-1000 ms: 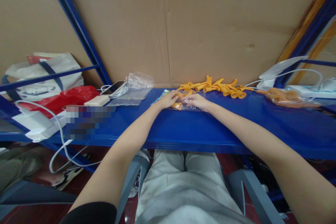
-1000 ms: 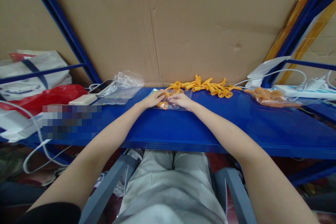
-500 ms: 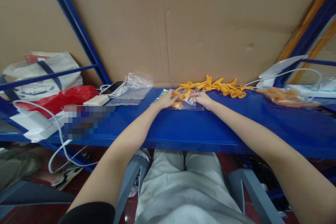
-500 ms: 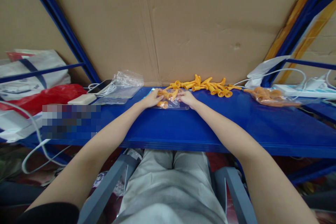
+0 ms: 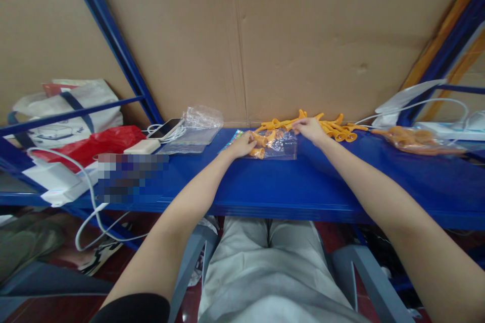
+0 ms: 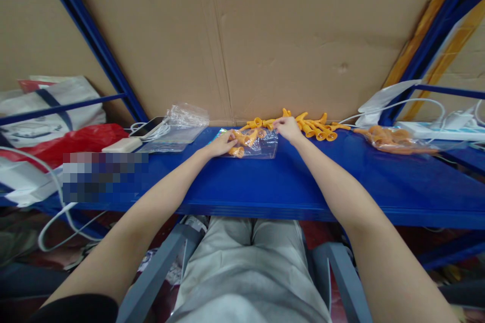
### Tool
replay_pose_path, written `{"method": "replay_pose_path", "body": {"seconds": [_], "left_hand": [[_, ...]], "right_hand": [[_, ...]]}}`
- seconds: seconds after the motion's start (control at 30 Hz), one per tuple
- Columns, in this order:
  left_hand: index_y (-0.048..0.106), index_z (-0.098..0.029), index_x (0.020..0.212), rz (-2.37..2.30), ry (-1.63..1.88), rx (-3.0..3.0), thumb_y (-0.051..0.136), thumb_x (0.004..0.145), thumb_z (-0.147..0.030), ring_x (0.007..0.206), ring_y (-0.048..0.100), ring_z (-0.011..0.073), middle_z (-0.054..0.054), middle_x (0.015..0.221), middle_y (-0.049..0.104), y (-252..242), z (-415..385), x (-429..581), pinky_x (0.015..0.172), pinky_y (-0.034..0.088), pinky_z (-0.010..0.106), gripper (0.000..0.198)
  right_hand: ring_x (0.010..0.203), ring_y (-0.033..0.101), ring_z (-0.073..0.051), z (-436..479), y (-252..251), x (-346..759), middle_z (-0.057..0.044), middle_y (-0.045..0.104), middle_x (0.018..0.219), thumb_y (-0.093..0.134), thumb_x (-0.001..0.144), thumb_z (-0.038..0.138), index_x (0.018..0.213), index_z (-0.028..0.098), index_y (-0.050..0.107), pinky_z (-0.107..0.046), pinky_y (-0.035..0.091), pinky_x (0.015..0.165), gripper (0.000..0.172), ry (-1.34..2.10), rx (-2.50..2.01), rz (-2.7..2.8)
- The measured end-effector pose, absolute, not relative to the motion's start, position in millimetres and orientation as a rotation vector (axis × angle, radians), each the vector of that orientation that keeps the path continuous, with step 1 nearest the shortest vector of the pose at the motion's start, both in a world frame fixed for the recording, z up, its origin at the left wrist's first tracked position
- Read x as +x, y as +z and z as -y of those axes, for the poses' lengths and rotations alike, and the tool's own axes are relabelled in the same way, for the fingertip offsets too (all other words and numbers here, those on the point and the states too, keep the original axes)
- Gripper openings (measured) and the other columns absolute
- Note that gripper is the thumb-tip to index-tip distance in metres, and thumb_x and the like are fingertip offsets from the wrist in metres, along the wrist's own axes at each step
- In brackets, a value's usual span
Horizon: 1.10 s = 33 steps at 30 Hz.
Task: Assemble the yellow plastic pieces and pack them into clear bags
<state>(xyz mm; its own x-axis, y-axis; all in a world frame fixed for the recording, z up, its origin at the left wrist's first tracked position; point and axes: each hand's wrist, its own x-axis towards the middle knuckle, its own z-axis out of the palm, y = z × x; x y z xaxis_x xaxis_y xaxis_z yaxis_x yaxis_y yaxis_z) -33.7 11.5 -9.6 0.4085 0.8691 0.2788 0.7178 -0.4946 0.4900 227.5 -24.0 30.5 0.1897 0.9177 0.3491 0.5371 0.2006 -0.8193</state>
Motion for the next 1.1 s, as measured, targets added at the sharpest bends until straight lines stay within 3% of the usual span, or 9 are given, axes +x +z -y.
{"method": "replay_pose_path", "body": {"seconds": [0.07,0.17,0.33,0.6,0.87,1.1], "left_hand": [[0.049,-0.021,0.089,-1.385,0.749,2.365,0.05,0.088,-0.026,0.093,0.061,0.0233,0.007,0.092,0.064,-10.3,-11.8,-33.6,0.091,0.046,0.039,0.005],[0.049,-0.021,0.087,-1.387,0.793,2.321,0.054,0.088,-0.027,0.099,0.061,0.0244,0.007,0.094,0.065,-11.3,-11.8,-32.9,0.095,0.045,0.039,0.008],[0.051,-0.021,0.09,-1.418,0.81,2.29,0.057,0.087,-0.03,0.109,0.06,0.027,0.01,0.1,0.066,-12.5,-11.2,-31.8,0.097,0.044,0.039,0.011],[0.05,-0.02,0.093,-1.468,0.755,2.314,0.051,0.089,-0.029,0.111,0.06,0.0284,0.012,0.105,0.066,-8.3,-5.1,-29.1,0.099,0.044,0.04,0.01],[0.05,-0.021,0.09,-1.47,0.766,2.298,0.054,0.087,-0.03,0.105,0.061,0.0271,0.011,0.106,0.066,-9.6,-6.5,-30.9,0.095,0.045,0.04,0.01],[0.051,-0.021,0.094,-1.463,0.77,2.309,0.054,0.088,-0.031,0.108,0.061,0.0276,0.011,0.104,0.066,-10.7,-7.9,-31.3,0.094,0.045,0.039,0.012]], "right_hand": [[0.102,0.064,-0.024,22.0,34.9,251.1,-0.016,0.071,0.102,0.052,0.084,0.006,0.092,0.009,0.072,-0.04,0.044,0.098,0.021,0.08,-1.666,1.494],[0.123,0.052,-0.034,20.7,29.1,282.2,-0.024,0.061,0.125,0.052,0.087,0.017,0.11,0.007,0.068,-0.053,0.036,0.103,0.029,-0.283,-1.985,1.466],[0.134,0.042,-0.038,18.4,8.6,302.4,-0.024,0.051,0.14,0.06,0.084,0.034,0.125,0.01,0.061,-0.058,0.03,0.106,0.047,-0.272,-2.339,1.552],[0.112,0.059,-0.037,6.9,14.3,311.5,-0.024,0.065,0.112,0.057,0.086,0.036,0.119,0.007,0.058,-0.053,0.041,0.097,0.044,-0.238,-2.05,1.334],[0.118,0.054,-0.035,3.4,26.3,308.3,-0.022,0.058,0.123,0.049,0.089,0.036,0.122,0.014,0.054,-0.054,0.042,0.096,0.04,-0.465,-1.604,1.359],[0.111,0.059,-0.033,17.8,50.4,275.3,-0.018,0.064,0.115,0.057,0.083,0.028,0.115,0.015,0.064,-0.05,0.046,0.094,0.035,-0.475,-1.43,1.563]]}}
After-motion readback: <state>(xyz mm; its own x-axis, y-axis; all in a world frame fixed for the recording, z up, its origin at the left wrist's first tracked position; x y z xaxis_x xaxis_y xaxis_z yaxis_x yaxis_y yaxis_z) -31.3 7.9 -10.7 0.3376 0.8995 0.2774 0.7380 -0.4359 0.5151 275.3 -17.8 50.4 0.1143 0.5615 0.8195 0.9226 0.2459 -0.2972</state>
